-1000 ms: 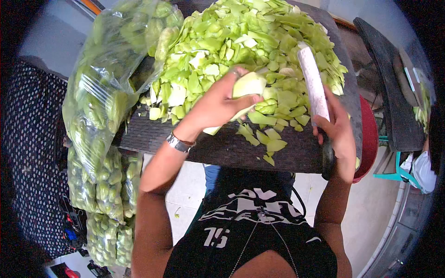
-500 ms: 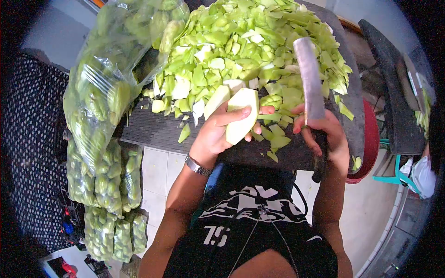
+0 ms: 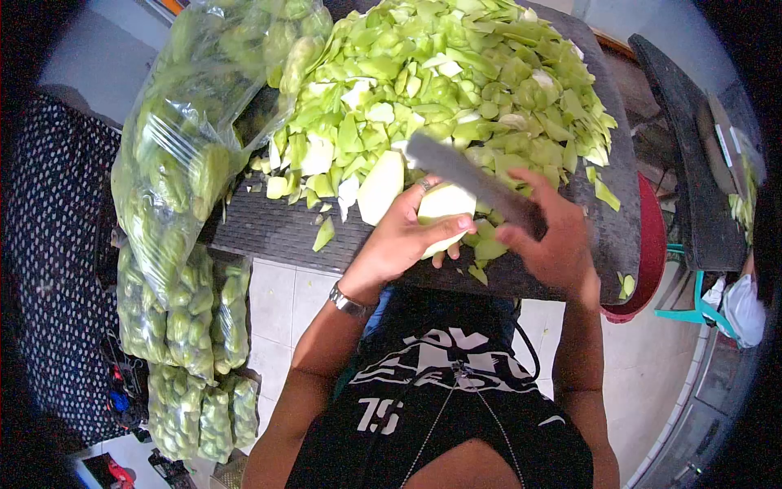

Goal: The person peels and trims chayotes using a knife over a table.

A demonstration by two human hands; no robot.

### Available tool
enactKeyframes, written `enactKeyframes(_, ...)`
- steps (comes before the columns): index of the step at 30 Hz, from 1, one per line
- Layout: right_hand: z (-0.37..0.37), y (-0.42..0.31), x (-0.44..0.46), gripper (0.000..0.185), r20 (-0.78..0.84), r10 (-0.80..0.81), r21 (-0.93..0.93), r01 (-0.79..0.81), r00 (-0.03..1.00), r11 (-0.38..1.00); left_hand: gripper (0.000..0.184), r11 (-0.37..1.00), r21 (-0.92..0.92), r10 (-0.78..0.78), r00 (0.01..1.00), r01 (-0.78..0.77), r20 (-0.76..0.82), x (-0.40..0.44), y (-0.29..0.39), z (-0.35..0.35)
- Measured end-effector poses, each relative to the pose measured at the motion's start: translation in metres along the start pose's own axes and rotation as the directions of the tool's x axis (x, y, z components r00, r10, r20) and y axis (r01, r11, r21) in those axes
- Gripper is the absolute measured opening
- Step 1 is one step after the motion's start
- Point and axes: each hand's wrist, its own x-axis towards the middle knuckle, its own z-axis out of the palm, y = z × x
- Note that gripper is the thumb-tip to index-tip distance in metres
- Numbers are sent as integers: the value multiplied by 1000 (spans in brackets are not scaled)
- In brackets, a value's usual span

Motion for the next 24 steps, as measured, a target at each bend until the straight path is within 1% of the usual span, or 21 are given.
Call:
enactKeyframes(1, 3, -2, 0, 81, 41, -34, 1, 34, 999, 999, 36, 999, 39, 5, 1000, -5, -5, 0, -4, 0)
enactKeyframes(2, 6, -5, -1, 86, 83, -68, 3, 68, 994, 998, 31, 989, 67, 129, 992, -129, -8, -3, -5, 2)
enactKeyframes(3, 8, -6, -1, 91, 126, -101, 7, 100, 987, 995, 31, 981, 89, 179, 983, -174, -44, -6, -6, 5)
enactKeyframes(4, 9, -7, -2, 92, 173, -77, 51, 69, 982, 996, 34, 981, 104, 169, 985, -164, -44, -8, -6, 7)
enactKeyframes(5, 11, -6, -2, 91, 164, -101, 56, 93, 981, 994, 37, 981, 120, 161, 986, -154, -45, -9, -6, 8)
enactKeyframes(7, 18, -3, -2, 89, 143, -150, 65, 142, 978, 988, 43, 949, 203, 250, 968, -242, -13, -8, -13, 8)
enactKeyframes(10, 19, -5, -1, 86, 129, -177, 55, 172, 976, 984, 51, 871, 335, 377, 926, -360, 14, -6, -22, 6)
enactKeyframes(12, 18, -5, -1, 84, 146, -193, 32, 190, 970, 981, 57, 862, 365, 374, 927, -352, 12, -6, -24, 6)
enactKeyframes(13, 18, -4, -1, 83, 154, -203, 20, 202, 967, 979, 59, 882, 352, 333, 943, -312, 1, -8, -23, 6)
enactKeyframes(16, 18, -2, 1, 78, 206, -171, 48, 164, 964, 985, 64, 893, 357, 297, 955, -276, -5, -10, -29, 5)
enactKeyframes(18, 20, 0, 1, 75, 195, -182, 36, 179, 964, 983, 62, 922, 312, 254, 966, -230, -39, -12, -30, 5)
enactKeyframes(19, 20, 0, 0, 74, 190, -187, 29, 185, 964, 982, 59, 950, 254, 206, 976, -181, -72, -14, -29, 7)
enactKeyframes(21, 19, -1, 0, 72, 211, -160, 36, 156, 964, 987, 57, 971, 191, 165, 982, -146, -89, -16, -29, 10)
enactKeyframes(23, 18, -1, 1, 70, 233, -144, 31, 141, 962, 990, 59, 968, 183, 187, 980, -172, -66, -15, -29, 13)
enactKeyframes(24, 18, 0, 2, 69, 243, -140, 24, 139, 960, 990, 56, 974, 174, 156, 987, -145, -49, -15, -27, 14)
